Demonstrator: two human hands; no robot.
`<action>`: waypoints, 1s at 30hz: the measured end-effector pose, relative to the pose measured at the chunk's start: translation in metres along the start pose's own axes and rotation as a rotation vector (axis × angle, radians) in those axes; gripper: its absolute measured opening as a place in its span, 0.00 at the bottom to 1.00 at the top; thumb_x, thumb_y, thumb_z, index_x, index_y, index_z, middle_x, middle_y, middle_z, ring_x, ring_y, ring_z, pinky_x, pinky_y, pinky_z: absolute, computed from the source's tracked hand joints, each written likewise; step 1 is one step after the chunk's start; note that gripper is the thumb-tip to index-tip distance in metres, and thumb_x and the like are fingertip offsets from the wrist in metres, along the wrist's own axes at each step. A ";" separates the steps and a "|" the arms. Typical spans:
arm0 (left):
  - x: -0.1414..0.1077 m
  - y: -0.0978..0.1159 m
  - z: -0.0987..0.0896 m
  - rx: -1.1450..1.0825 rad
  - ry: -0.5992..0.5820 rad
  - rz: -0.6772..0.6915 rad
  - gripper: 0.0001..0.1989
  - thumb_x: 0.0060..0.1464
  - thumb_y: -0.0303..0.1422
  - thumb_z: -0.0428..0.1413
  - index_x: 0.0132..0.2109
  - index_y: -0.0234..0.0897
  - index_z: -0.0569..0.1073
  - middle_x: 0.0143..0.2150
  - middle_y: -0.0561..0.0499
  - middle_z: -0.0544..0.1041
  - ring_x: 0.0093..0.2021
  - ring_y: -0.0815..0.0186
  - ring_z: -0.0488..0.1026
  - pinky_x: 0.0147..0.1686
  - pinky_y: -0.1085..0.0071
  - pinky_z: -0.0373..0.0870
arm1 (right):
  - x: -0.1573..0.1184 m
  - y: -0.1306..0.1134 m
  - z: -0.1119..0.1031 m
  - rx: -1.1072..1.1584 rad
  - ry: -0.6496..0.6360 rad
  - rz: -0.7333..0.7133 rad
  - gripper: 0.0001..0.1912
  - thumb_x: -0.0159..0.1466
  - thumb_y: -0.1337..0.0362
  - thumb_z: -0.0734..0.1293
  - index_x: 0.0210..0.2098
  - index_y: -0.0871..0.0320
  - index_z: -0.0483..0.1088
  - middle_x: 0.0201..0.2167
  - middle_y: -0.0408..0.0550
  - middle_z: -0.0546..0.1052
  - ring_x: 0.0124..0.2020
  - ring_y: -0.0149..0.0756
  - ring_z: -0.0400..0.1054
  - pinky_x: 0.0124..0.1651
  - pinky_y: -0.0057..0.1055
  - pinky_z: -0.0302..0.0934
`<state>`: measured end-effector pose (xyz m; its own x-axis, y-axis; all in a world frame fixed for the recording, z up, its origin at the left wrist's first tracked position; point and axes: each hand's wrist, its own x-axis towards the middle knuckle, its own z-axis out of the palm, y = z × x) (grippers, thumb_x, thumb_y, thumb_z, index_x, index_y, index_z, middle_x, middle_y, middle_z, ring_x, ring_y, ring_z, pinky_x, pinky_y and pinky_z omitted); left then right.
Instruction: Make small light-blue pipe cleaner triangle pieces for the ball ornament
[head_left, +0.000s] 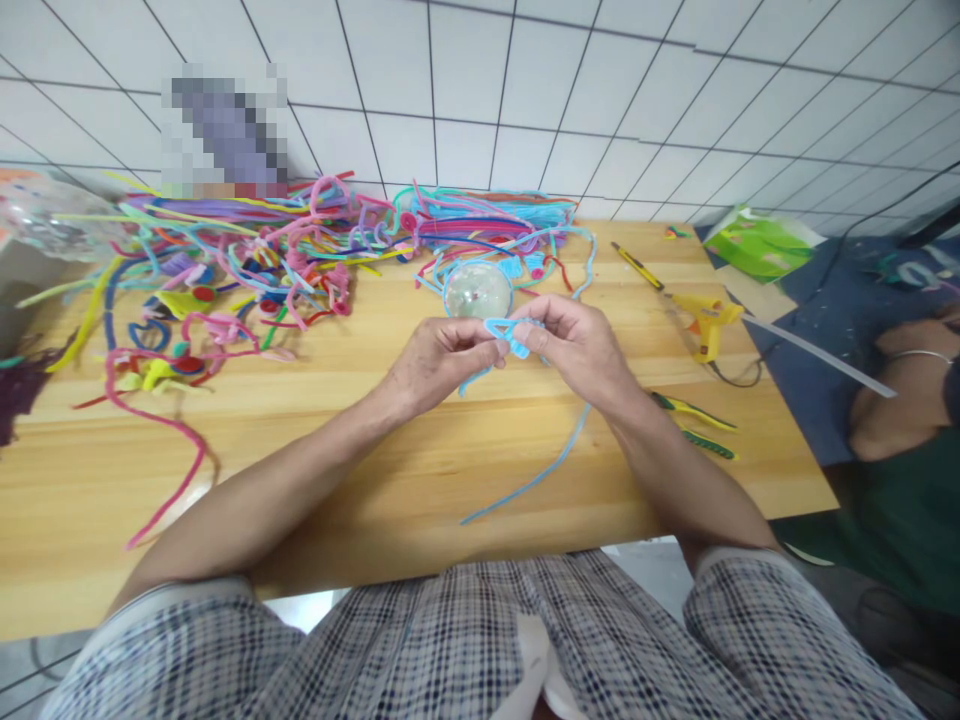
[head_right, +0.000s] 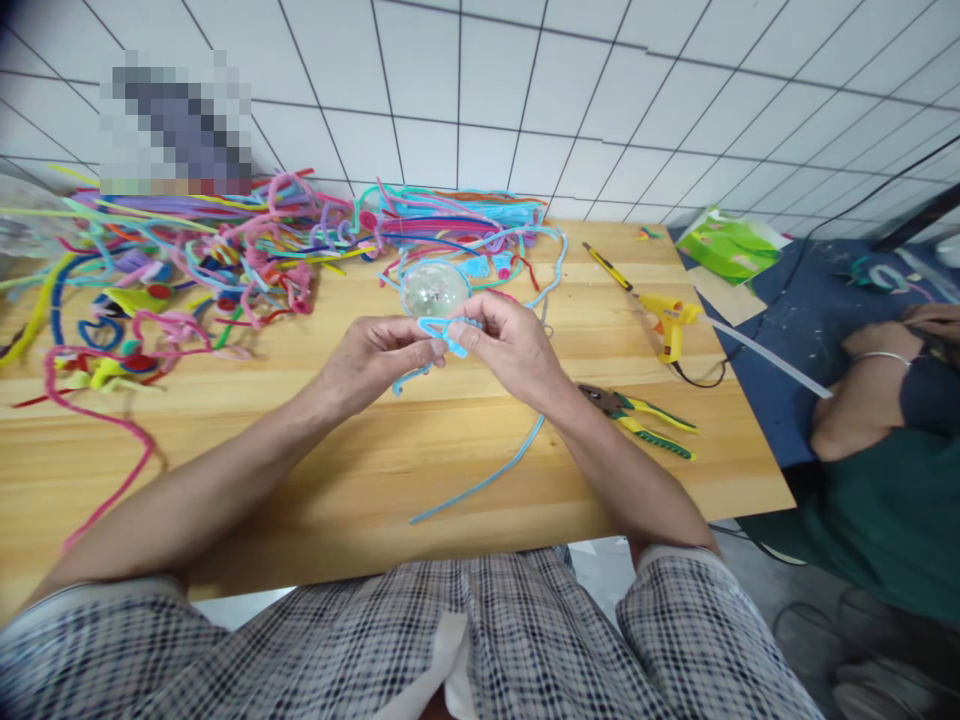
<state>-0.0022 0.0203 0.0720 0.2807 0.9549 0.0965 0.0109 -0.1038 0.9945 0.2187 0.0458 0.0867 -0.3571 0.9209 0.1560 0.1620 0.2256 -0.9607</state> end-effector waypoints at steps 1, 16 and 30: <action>0.000 0.000 0.001 -0.021 0.006 0.006 0.15 0.55 0.44 0.74 0.32 0.38 0.84 0.25 0.55 0.75 0.25 0.72 0.64 0.26 0.74 0.61 | 0.000 0.000 0.000 -0.007 0.001 0.002 0.26 0.65 0.37 0.81 0.39 0.54 0.81 0.32 0.42 0.79 0.33 0.34 0.68 0.36 0.34 0.61; 0.002 0.006 -0.003 -0.060 -0.007 -0.082 0.20 0.59 0.50 0.72 0.32 0.38 0.84 0.30 0.50 0.83 0.31 0.67 0.73 0.37 0.70 0.74 | -0.001 0.000 0.001 -0.052 -0.009 0.018 0.25 0.67 0.38 0.80 0.37 0.53 0.80 0.31 0.44 0.82 0.33 0.37 0.72 0.38 0.35 0.64; 0.004 0.004 -0.003 -0.122 -0.047 -0.095 0.18 0.55 0.47 0.76 0.33 0.36 0.84 0.33 0.48 0.87 0.30 0.69 0.73 0.36 0.71 0.74 | 0.000 -0.006 0.003 -0.074 -0.046 0.085 0.16 0.65 0.48 0.79 0.35 0.54 0.77 0.30 0.42 0.83 0.30 0.34 0.68 0.35 0.34 0.58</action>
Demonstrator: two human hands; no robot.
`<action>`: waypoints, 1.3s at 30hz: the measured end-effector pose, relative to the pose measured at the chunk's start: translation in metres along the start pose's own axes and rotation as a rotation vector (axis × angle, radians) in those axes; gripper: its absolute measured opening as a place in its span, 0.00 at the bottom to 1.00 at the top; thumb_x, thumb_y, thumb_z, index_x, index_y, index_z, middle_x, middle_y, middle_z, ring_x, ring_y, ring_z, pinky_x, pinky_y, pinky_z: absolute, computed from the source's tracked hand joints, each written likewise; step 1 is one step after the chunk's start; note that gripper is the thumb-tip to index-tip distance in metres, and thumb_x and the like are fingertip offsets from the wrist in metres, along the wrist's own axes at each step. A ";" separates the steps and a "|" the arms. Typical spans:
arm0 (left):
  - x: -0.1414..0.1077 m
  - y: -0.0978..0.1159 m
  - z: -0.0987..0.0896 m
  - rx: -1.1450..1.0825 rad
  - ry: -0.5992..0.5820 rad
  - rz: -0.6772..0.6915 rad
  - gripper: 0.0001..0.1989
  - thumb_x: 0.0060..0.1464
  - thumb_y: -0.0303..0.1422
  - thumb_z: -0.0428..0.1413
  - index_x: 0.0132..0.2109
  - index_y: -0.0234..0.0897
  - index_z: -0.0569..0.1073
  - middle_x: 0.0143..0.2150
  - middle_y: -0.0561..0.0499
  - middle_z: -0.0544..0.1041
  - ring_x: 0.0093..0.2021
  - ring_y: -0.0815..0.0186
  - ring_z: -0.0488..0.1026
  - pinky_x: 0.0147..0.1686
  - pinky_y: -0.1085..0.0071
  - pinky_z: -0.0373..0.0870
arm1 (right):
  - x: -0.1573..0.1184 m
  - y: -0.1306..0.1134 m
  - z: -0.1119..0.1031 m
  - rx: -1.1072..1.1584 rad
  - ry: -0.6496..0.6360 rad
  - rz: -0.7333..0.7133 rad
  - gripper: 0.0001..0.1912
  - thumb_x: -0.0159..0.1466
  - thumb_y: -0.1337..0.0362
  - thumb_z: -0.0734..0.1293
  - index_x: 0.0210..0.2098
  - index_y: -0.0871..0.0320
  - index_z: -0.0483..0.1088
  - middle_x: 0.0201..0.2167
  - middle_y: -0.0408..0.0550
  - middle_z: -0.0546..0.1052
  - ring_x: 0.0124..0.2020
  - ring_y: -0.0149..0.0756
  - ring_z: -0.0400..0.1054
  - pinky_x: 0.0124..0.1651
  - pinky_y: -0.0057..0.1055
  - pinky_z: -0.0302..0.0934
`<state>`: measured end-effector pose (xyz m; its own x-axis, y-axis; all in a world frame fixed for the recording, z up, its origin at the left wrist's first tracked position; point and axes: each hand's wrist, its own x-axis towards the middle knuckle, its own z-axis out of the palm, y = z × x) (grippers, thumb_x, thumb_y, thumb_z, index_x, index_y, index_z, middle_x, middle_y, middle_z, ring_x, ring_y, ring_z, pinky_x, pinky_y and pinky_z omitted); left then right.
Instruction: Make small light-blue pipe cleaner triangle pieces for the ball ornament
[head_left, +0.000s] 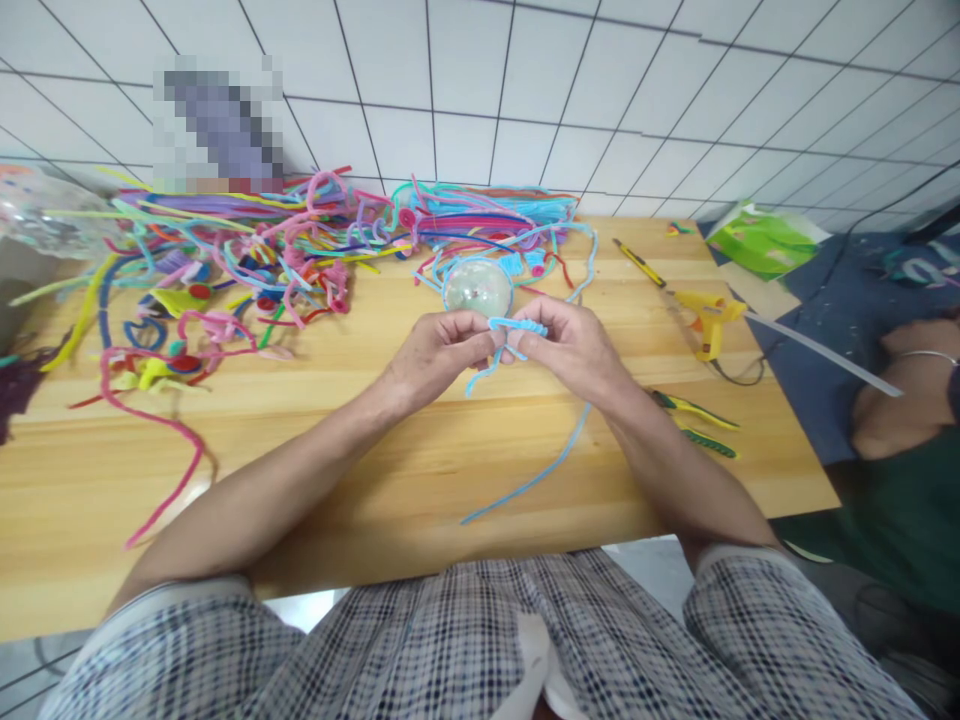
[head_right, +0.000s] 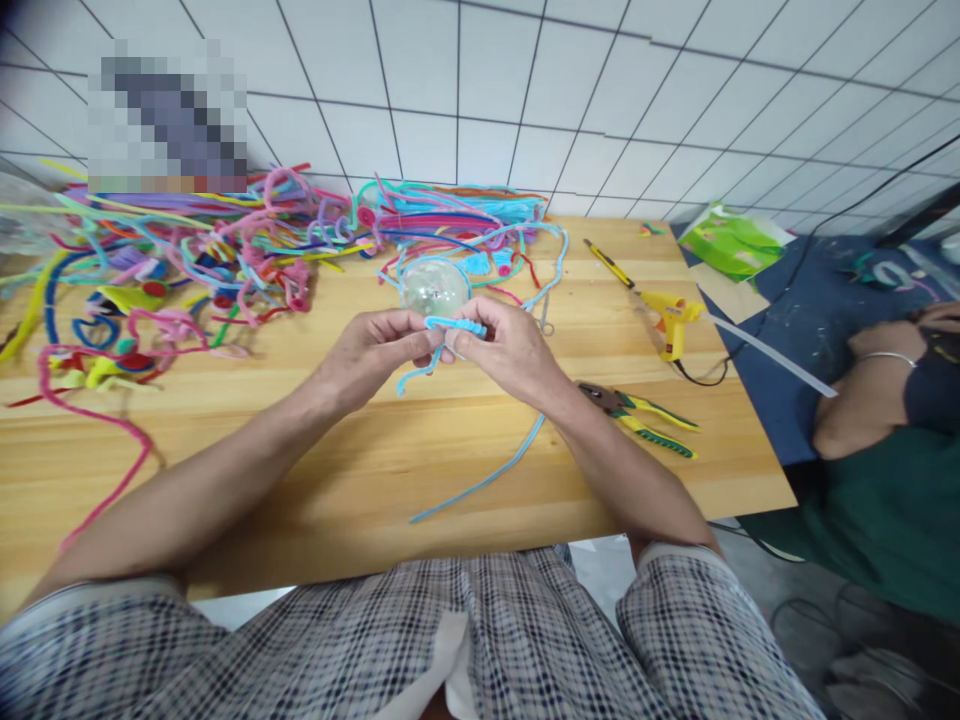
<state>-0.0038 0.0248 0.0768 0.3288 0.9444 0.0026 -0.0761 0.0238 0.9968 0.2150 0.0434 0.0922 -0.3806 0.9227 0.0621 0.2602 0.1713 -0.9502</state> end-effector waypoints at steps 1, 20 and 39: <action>0.000 -0.001 0.000 0.001 -0.005 -0.008 0.17 0.55 0.45 0.75 0.34 0.36 0.84 0.33 0.48 0.87 0.30 0.69 0.73 0.36 0.71 0.73 | 0.000 0.000 0.000 -0.028 0.023 -0.002 0.15 0.65 0.50 0.78 0.34 0.54 0.77 0.29 0.41 0.81 0.29 0.33 0.65 0.34 0.34 0.56; 0.003 -0.013 0.002 0.079 0.111 -0.117 0.09 0.51 0.37 0.68 0.30 0.39 0.77 0.26 0.52 0.82 0.26 0.68 0.71 0.27 0.72 0.65 | -0.007 0.016 0.021 -0.475 0.254 -0.384 0.04 0.68 0.62 0.70 0.36 0.49 0.73 0.33 0.46 0.82 0.34 0.41 0.71 0.42 0.40 0.64; 0.003 -0.017 0.014 -0.131 0.172 0.157 0.21 0.46 0.44 0.80 0.40 0.40 0.83 0.33 0.54 0.83 0.30 0.70 0.72 0.33 0.71 0.72 | 0.008 0.011 0.018 0.521 0.081 0.161 0.27 0.51 0.44 0.88 0.30 0.52 0.74 0.28 0.39 0.76 0.30 0.32 0.68 0.35 0.31 0.65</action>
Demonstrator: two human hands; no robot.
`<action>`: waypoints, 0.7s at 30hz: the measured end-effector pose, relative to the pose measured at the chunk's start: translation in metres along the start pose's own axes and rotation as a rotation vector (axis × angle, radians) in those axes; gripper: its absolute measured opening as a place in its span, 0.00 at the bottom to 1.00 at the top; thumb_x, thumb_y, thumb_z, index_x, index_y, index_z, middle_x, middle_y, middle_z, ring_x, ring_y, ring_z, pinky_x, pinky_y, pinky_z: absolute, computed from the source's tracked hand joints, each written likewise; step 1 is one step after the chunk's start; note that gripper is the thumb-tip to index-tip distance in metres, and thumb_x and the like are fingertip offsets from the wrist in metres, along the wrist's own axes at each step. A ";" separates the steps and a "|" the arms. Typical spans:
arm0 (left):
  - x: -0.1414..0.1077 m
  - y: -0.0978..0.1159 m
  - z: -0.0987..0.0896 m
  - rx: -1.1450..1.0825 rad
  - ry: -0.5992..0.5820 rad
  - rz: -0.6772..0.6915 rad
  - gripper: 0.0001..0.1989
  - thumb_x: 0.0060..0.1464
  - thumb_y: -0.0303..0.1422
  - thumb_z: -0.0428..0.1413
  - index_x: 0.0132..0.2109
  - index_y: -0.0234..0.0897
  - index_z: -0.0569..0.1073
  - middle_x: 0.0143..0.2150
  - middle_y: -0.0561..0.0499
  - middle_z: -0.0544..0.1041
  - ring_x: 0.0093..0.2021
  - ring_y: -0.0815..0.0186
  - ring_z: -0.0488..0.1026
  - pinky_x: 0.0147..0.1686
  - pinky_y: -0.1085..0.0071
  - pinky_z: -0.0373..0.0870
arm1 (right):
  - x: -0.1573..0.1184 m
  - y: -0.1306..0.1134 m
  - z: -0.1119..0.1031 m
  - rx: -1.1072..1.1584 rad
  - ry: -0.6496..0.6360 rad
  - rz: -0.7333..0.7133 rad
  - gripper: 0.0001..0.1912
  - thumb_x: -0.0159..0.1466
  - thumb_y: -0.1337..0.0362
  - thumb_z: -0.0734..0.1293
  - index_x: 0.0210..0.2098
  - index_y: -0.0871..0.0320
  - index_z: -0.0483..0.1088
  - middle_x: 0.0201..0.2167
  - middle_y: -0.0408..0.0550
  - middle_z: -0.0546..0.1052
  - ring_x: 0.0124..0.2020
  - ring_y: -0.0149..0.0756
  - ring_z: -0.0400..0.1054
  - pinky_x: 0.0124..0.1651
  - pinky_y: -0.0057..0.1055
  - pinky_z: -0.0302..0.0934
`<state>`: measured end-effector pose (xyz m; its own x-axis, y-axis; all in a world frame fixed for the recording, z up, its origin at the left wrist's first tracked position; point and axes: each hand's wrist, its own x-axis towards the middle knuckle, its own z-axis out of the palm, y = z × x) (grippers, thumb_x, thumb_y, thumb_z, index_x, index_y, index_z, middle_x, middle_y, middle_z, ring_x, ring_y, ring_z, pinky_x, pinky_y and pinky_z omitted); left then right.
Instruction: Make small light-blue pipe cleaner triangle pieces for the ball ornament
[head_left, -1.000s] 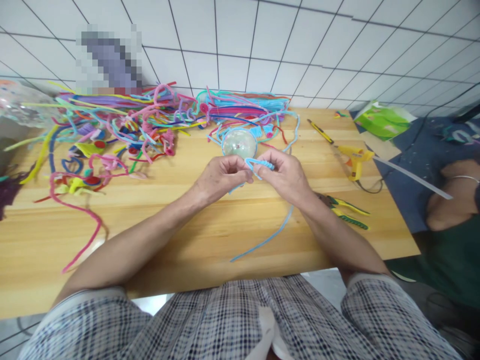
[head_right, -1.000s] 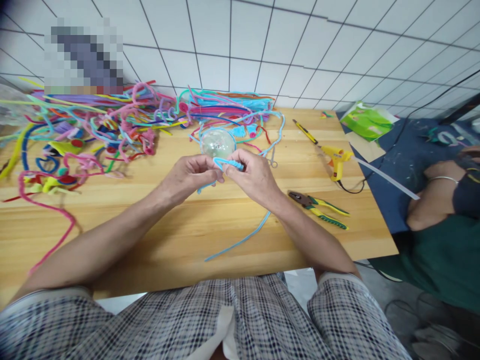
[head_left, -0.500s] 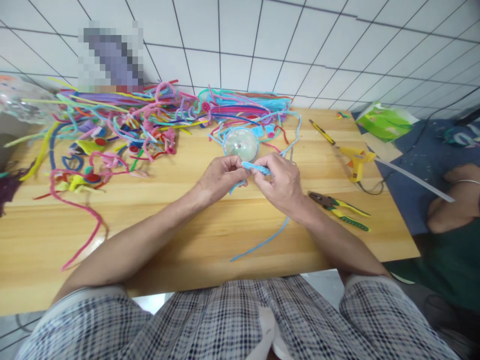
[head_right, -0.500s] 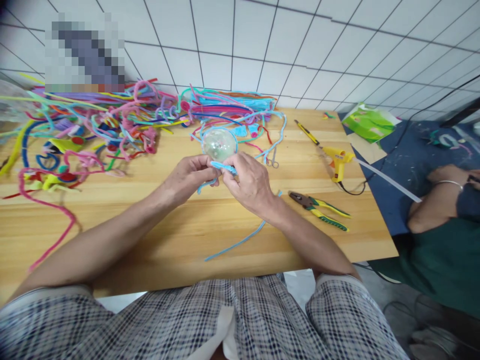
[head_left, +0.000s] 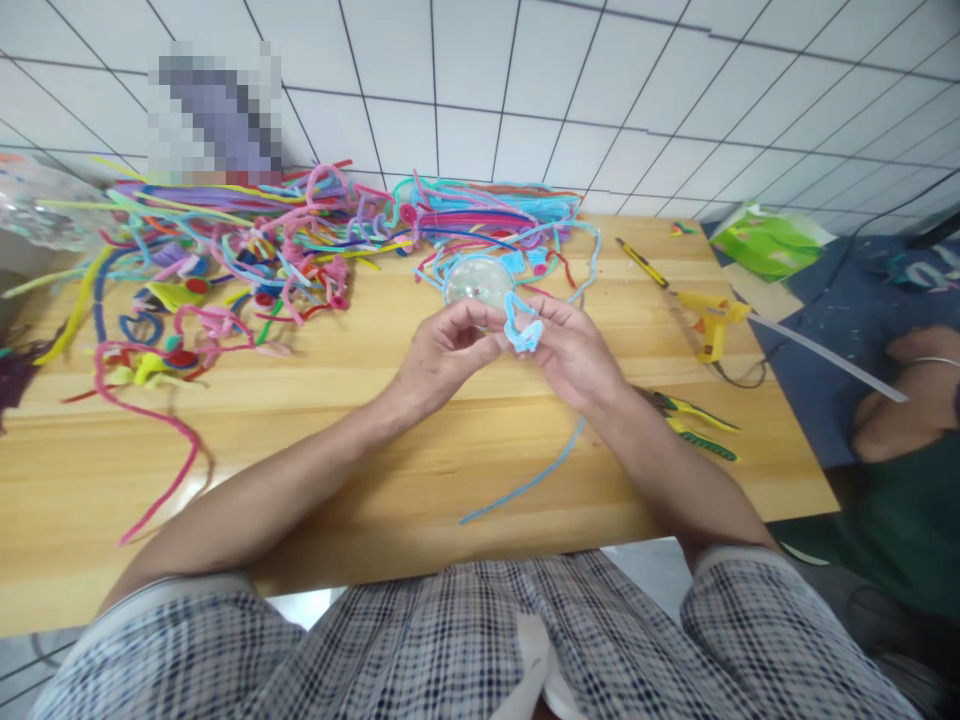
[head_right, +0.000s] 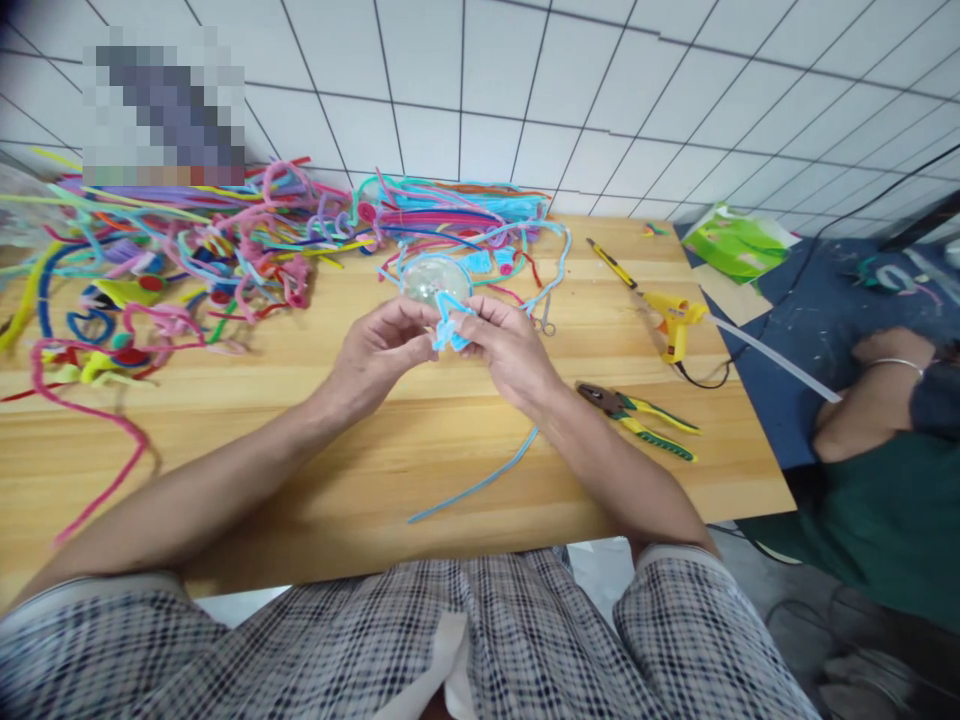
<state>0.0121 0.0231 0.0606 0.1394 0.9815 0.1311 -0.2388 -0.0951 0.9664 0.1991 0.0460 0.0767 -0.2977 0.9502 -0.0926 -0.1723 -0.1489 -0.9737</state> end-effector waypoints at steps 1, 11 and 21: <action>-0.001 -0.003 0.002 -0.015 0.021 0.007 0.23 0.44 0.45 0.81 0.40 0.40 0.83 0.33 0.54 0.84 0.29 0.70 0.72 0.33 0.71 0.72 | -0.001 0.004 0.003 0.033 0.016 0.003 0.26 0.51 0.45 0.88 0.31 0.52 0.74 0.28 0.39 0.77 0.30 0.32 0.69 0.36 0.31 0.66; -0.008 -0.022 0.011 -0.112 0.125 0.018 0.30 0.45 0.56 0.81 0.42 0.40 0.81 0.36 0.53 0.85 0.36 0.65 0.82 0.39 0.69 0.79 | -0.005 0.033 0.015 0.141 0.089 -0.068 0.24 0.56 0.46 0.86 0.37 0.49 0.74 0.32 0.37 0.79 0.34 0.31 0.72 0.39 0.30 0.67; -0.009 -0.024 0.010 -0.088 0.214 0.073 0.23 0.47 0.51 0.81 0.36 0.40 0.85 0.36 0.53 0.87 0.37 0.67 0.80 0.45 0.68 0.80 | -0.006 0.036 0.018 0.102 0.097 0.026 0.20 0.57 0.47 0.81 0.38 0.49 0.73 0.36 0.42 0.80 0.39 0.37 0.75 0.41 0.34 0.70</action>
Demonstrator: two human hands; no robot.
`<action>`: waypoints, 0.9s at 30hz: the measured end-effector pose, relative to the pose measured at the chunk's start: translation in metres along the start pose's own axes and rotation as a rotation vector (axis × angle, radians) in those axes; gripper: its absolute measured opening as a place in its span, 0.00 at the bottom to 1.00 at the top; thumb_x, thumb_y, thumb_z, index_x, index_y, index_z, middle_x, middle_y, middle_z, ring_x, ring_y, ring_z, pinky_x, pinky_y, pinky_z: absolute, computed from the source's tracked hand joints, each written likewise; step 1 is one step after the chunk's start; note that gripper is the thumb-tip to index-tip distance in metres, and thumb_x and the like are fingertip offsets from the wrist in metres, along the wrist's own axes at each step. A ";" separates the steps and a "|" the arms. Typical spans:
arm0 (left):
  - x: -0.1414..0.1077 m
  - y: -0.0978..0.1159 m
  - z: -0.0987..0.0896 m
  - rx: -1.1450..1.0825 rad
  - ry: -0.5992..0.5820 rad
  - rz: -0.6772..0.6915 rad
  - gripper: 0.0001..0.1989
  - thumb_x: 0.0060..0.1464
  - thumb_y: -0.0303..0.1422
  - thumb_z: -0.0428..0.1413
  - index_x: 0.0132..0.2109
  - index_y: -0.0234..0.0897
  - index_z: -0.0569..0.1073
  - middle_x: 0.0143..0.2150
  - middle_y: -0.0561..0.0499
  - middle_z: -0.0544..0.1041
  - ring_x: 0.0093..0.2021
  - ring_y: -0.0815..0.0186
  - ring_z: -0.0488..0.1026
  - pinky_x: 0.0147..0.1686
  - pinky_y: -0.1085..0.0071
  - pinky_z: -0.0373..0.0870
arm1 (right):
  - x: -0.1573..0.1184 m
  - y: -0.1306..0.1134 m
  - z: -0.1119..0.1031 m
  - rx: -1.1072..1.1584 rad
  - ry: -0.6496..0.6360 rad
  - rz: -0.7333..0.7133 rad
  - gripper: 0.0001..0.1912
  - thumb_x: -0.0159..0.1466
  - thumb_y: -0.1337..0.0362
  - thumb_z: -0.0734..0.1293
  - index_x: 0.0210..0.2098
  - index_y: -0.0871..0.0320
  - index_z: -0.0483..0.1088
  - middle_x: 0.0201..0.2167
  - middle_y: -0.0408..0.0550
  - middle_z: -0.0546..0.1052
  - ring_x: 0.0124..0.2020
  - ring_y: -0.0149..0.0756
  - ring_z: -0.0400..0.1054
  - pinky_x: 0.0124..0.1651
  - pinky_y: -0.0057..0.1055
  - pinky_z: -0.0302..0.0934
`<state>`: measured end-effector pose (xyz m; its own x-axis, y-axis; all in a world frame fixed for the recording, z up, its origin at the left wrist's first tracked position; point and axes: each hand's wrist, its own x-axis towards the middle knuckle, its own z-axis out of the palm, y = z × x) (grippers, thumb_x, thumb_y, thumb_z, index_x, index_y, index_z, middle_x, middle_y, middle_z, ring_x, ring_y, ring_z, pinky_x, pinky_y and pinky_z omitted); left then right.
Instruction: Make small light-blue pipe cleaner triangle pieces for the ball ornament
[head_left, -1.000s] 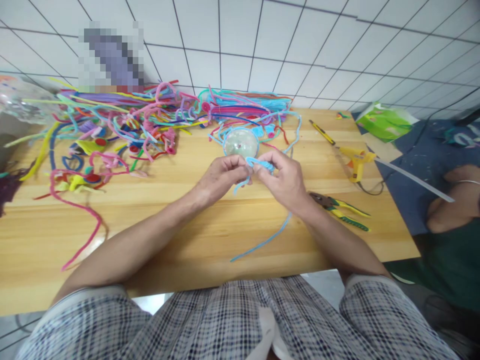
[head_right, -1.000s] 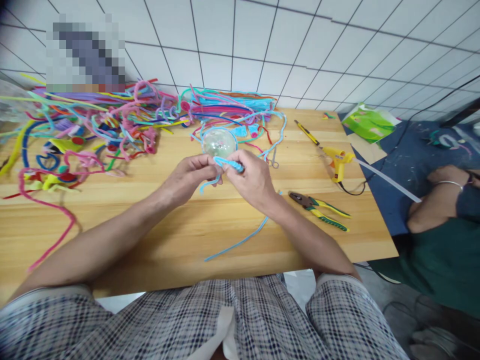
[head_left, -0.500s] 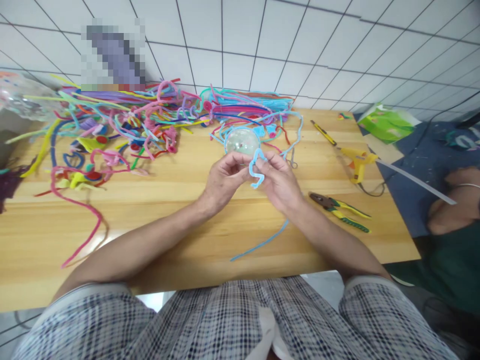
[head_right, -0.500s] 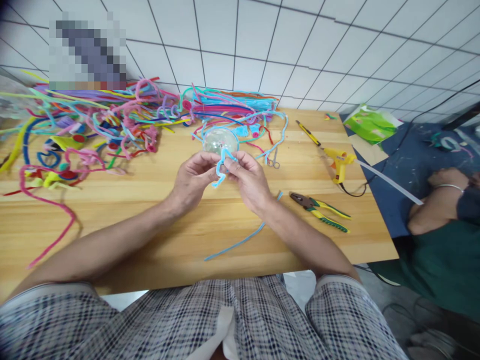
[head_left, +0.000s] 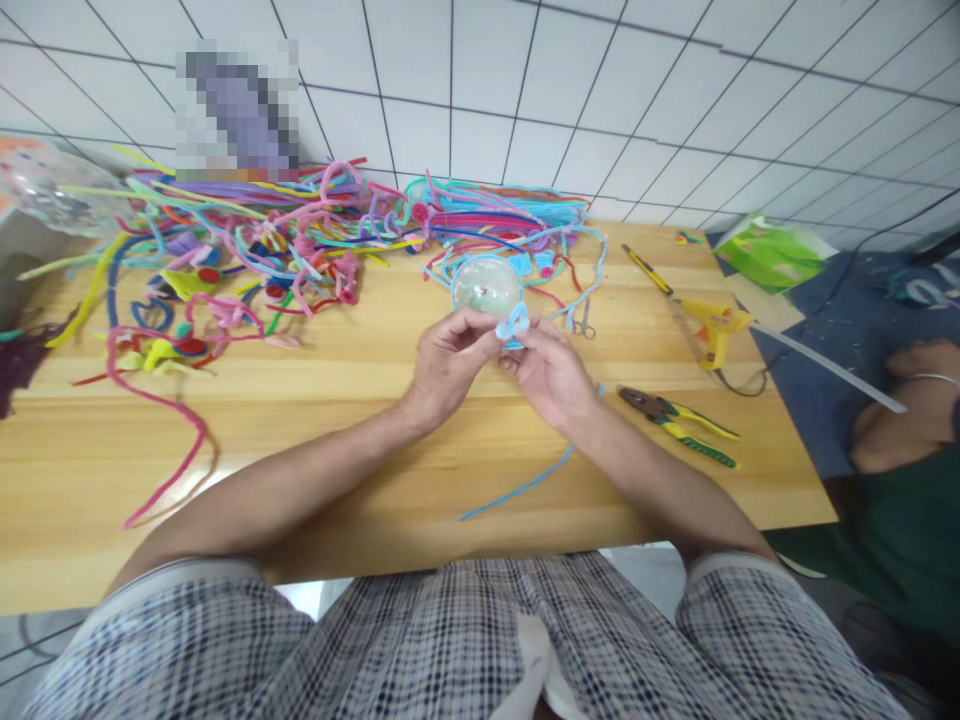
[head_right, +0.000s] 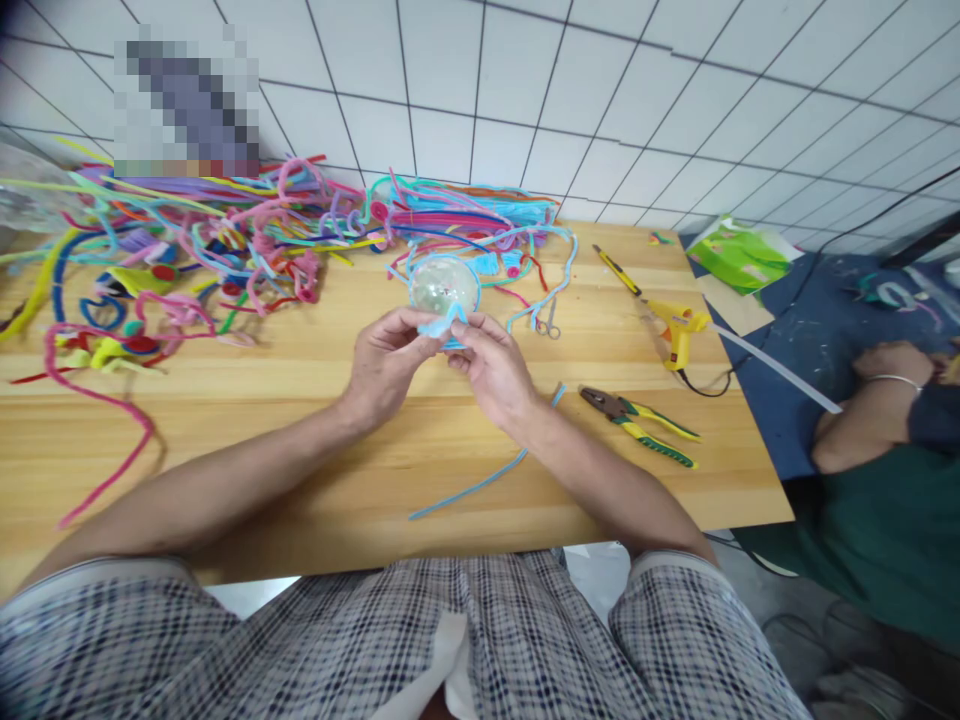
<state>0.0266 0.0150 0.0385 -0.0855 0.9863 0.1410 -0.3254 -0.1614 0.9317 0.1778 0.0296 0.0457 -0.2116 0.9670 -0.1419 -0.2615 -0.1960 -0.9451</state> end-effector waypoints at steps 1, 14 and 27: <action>0.001 0.001 -0.001 0.010 0.008 -0.013 0.22 0.47 0.50 0.81 0.36 0.40 0.84 0.36 0.53 0.87 0.37 0.67 0.80 0.45 0.68 0.80 | -0.001 0.000 -0.002 -0.072 0.005 -0.060 0.19 0.60 0.47 0.79 0.41 0.49 0.75 0.38 0.43 0.81 0.42 0.39 0.76 0.44 0.36 0.72; 0.009 -0.006 -0.009 0.329 -0.110 0.010 0.11 0.57 0.35 0.71 0.32 0.37 0.79 0.28 0.56 0.77 0.29 0.71 0.68 0.32 0.71 0.67 | 0.012 -0.016 -0.037 -1.074 -0.070 -0.916 0.09 0.74 0.53 0.73 0.48 0.50 0.80 0.70 0.58 0.78 0.71 0.61 0.73 0.74 0.66 0.67; 0.005 -0.001 -0.015 0.646 -0.201 0.422 0.09 0.61 0.24 0.62 0.32 0.37 0.77 0.30 0.53 0.79 0.31 0.69 0.73 0.35 0.71 0.68 | 0.018 -0.009 -0.039 -0.791 -0.123 -0.630 0.09 0.75 0.53 0.72 0.40 0.49 0.77 0.64 0.49 0.86 0.70 0.52 0.77 0.75 0.57 0.68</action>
<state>0.0121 0.0198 0.0338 0.1122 0.8432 0.5258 0.3124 -0.5322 0.7869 0.2132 0.0550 0.0406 -0.3570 0.8249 0.4382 0.3291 0.5501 -0.7675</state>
